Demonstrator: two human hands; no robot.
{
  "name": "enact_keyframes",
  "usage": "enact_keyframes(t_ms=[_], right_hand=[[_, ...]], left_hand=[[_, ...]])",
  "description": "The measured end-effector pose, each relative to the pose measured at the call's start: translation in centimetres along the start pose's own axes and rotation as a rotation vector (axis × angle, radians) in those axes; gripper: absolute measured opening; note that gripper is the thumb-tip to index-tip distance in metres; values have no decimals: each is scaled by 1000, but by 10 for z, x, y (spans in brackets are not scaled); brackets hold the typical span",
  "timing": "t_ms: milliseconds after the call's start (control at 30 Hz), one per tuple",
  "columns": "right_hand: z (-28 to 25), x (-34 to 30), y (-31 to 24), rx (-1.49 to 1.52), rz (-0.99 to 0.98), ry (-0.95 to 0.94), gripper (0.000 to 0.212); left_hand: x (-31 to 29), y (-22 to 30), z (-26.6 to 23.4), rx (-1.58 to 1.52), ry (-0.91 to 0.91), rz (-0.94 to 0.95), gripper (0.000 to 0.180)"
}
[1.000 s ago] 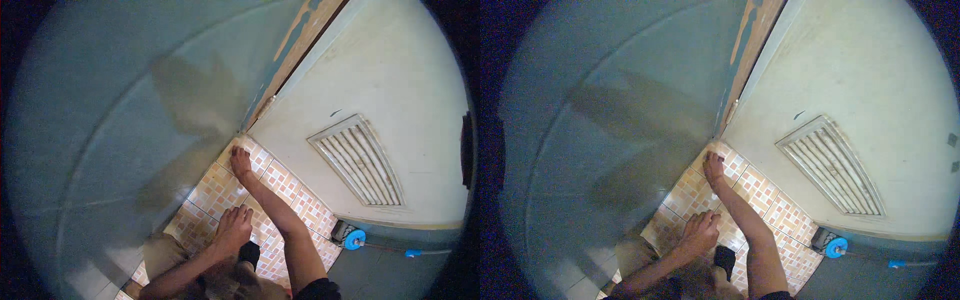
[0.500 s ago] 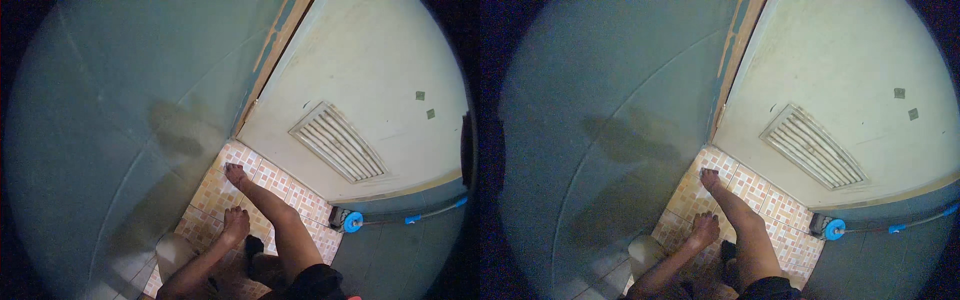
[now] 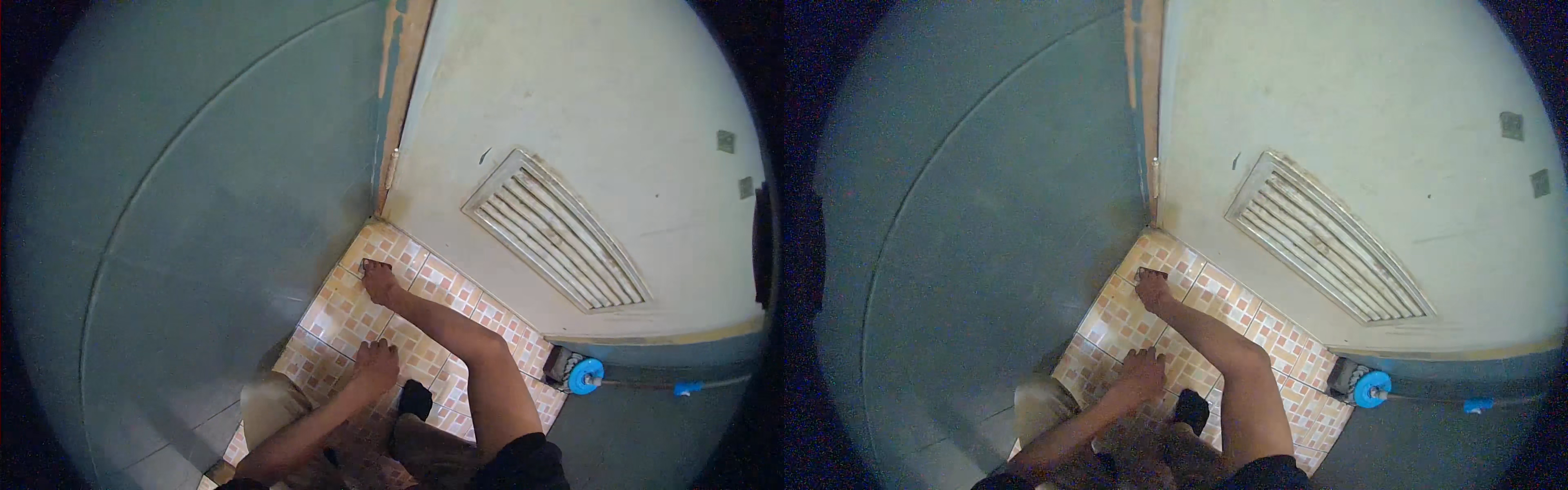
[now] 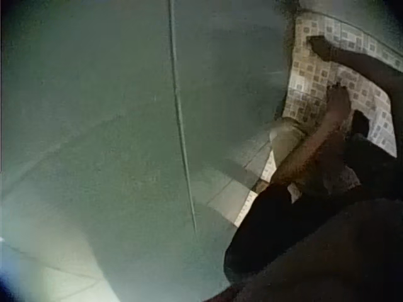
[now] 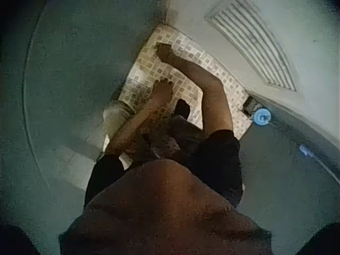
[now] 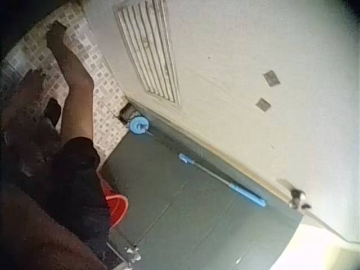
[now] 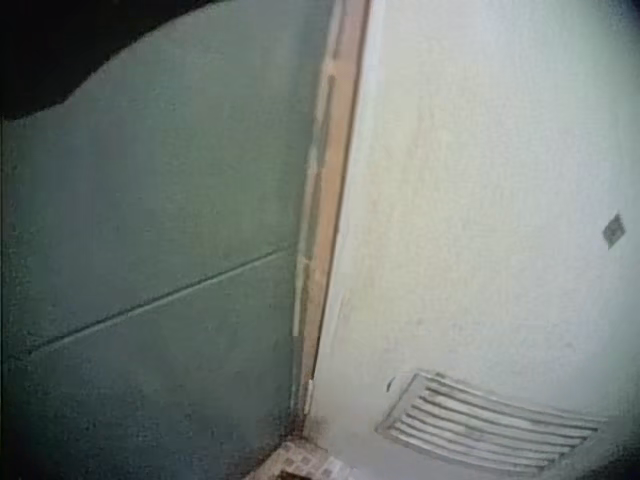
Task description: The person sands a corner of a tiled floor by hand using a small rectangular block.
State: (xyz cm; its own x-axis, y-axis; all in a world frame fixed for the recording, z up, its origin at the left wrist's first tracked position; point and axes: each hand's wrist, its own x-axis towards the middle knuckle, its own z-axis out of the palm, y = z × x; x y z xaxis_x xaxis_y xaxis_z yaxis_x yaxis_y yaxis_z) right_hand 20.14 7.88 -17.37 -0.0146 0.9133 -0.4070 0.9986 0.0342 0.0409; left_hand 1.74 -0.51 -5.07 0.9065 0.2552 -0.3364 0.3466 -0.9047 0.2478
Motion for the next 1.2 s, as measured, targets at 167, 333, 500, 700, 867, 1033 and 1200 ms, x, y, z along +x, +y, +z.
enact_keyframes(t_ms=[167,333,500,700,867,1033,1200], right_hand=[[34,-9,-2,87,95,122,39],[47,-1,1,489,139,255,44],[56,-5,2,313,166,482,56],[19,-12,4,9,31,96,54],[6,-17,5,158,90,51,67],[15,-19,13,189,129,0,96],[9,-10,12,241,213,18,90]], left_hand=[[13,26,-28,47,-134,70,36],[34,48,-23,25,-509,48,34],[80,62,-55,197,-581,-1,27],[68,84,-23,139,-581,14,32],[46,108,-3,30,-308,193,22],[38,91,25,-641,-48,141,31],[40,86,-3,56,37,372,25]])
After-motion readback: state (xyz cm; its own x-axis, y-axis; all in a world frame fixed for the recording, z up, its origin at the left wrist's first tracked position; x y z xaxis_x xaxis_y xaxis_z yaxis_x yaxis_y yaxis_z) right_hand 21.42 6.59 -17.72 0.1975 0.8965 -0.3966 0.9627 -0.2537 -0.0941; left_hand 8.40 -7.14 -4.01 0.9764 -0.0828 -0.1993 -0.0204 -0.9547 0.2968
